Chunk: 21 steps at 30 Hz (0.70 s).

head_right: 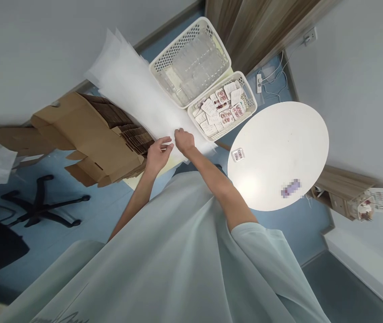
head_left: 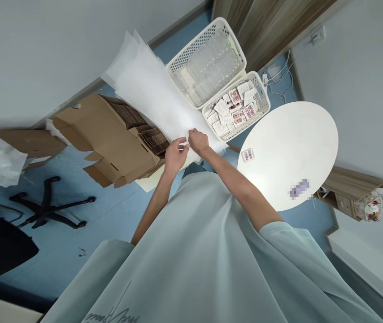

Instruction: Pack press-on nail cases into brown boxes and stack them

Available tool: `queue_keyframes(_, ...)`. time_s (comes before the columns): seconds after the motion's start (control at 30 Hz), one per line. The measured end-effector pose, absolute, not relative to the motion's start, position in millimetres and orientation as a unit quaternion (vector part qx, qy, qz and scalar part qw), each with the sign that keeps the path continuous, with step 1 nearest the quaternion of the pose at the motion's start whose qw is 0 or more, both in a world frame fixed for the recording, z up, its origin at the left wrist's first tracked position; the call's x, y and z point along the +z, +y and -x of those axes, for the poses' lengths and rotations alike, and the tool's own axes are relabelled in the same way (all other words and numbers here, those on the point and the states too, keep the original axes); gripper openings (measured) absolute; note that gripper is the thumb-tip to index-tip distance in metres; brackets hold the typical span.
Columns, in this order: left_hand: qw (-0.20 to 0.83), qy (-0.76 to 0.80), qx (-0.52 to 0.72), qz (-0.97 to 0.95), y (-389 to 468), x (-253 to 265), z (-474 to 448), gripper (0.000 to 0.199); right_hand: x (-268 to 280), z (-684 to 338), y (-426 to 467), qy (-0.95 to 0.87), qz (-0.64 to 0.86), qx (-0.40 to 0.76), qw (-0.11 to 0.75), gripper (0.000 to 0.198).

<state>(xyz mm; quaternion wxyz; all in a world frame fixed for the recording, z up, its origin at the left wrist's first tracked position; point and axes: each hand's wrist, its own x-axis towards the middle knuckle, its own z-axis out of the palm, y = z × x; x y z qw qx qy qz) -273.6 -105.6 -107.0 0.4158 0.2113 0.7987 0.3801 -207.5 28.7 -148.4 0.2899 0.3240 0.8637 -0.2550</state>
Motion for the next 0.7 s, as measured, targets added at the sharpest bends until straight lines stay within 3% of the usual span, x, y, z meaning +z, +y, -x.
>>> queue_keyframes(0.17, 0.402, 0.794, 0.417, -0.187, -103, -110, 273, 0.039, -105, 187, 32, 0.880, -0.324, -0.272, 0.214, 0.025)
queue_keyframes(0.3, 0.371, 0.794, 0.462, -0.134, -94, -109, 268, 0.062, -62, 154, 38, 0.890, -0.334, -0.287, 0.119, 0.021)
queue_keyframes(0.43, 0.407, 0.771, 0.483, -0.084, -78, -100, 253, 0.080, -25, 106, 44, 0.883, -0.366, -0.295, 0.004, 0.016)
queue_keyframes(0.7, 0.515, 0.666, 0.504, -0.193, -22, -78, 184, 0.080, 25, -13, 29, 0.809, -0.513, -0.240, -0.158, 0.021)
